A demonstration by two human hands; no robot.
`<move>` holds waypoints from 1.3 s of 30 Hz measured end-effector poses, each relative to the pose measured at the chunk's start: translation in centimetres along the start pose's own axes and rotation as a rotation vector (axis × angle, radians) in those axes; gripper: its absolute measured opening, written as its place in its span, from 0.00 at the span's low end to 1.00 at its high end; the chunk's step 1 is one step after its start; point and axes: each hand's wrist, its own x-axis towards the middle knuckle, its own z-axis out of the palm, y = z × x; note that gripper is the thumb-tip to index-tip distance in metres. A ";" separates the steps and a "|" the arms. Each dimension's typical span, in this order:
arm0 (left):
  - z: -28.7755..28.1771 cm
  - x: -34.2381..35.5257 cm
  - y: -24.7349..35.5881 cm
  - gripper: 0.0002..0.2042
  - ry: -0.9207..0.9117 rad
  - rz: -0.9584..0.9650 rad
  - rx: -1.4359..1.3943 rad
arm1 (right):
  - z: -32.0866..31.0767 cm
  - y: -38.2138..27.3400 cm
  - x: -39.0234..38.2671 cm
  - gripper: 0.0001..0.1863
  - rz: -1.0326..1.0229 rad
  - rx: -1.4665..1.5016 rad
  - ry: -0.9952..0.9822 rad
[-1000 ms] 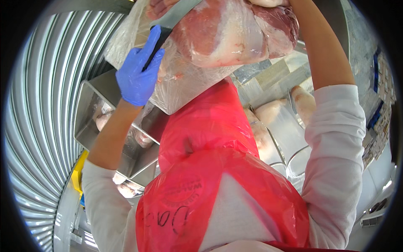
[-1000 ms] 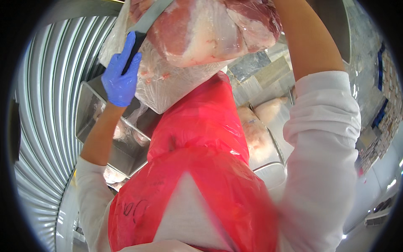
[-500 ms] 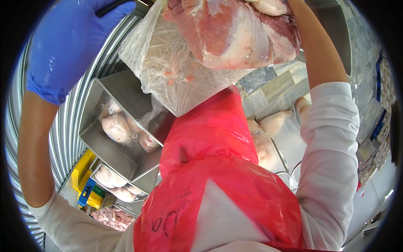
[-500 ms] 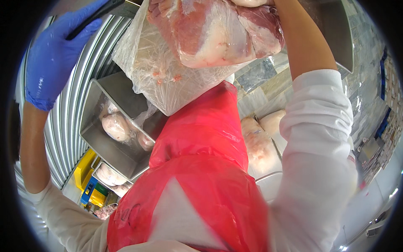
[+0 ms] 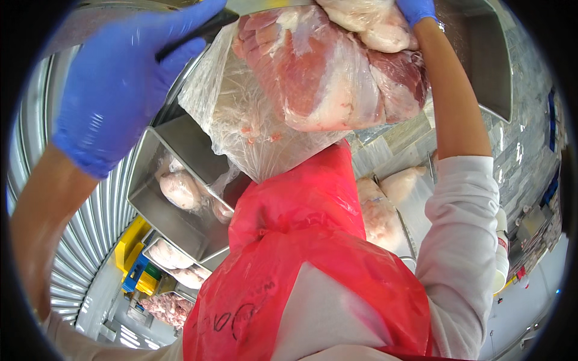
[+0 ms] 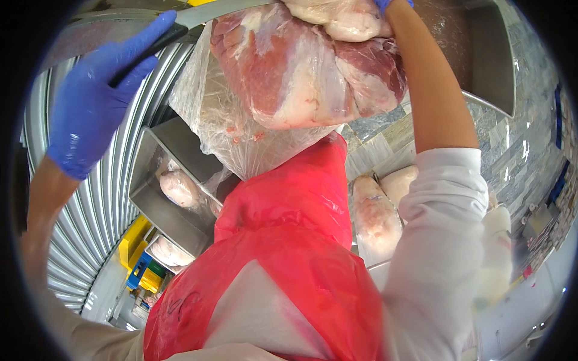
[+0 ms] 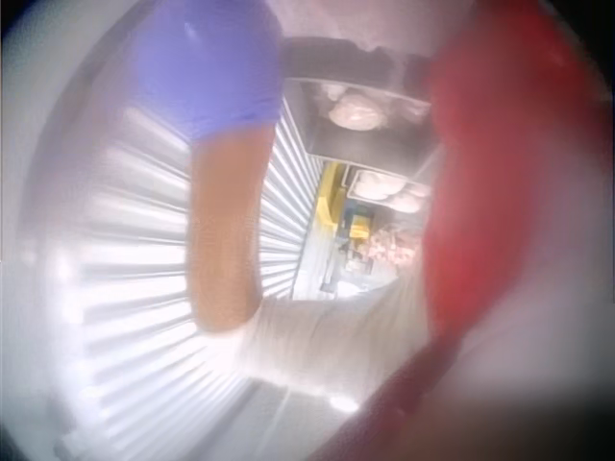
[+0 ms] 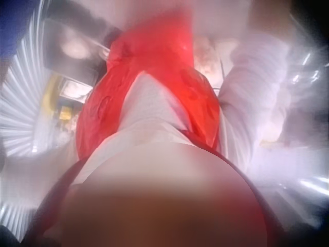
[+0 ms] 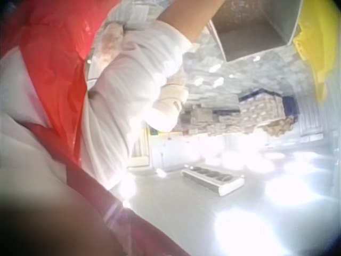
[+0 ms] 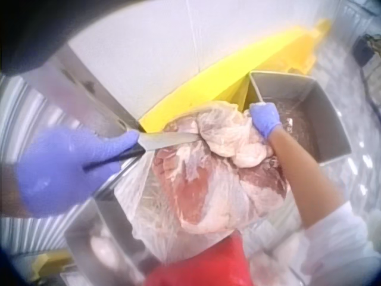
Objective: The person removes vacuum-sealed packages of meat from a metal bin, opens the plastic, and places the meat into another bin. The person repeats this process for multiple packages, handling each one individually.
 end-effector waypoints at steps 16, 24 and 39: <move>20.7 -2.7 -3.3 0.23 0.508 -0.166 -0.316 | -1.4 2.4 -1.0 0.10 0.000 -0.113 -0.105; 8.2 -2.8 -2.4 0.22 0.148 -0.224 -0.324 | 0.1 3.2 -1.6 0.10 0.029 -0.162 -0.062; 15.4 -1.1 -5.6 0.23 0.353 -0.052 -0.356 | 1.2 5.1 -2.5 0.22 0.622 0.673 -0.246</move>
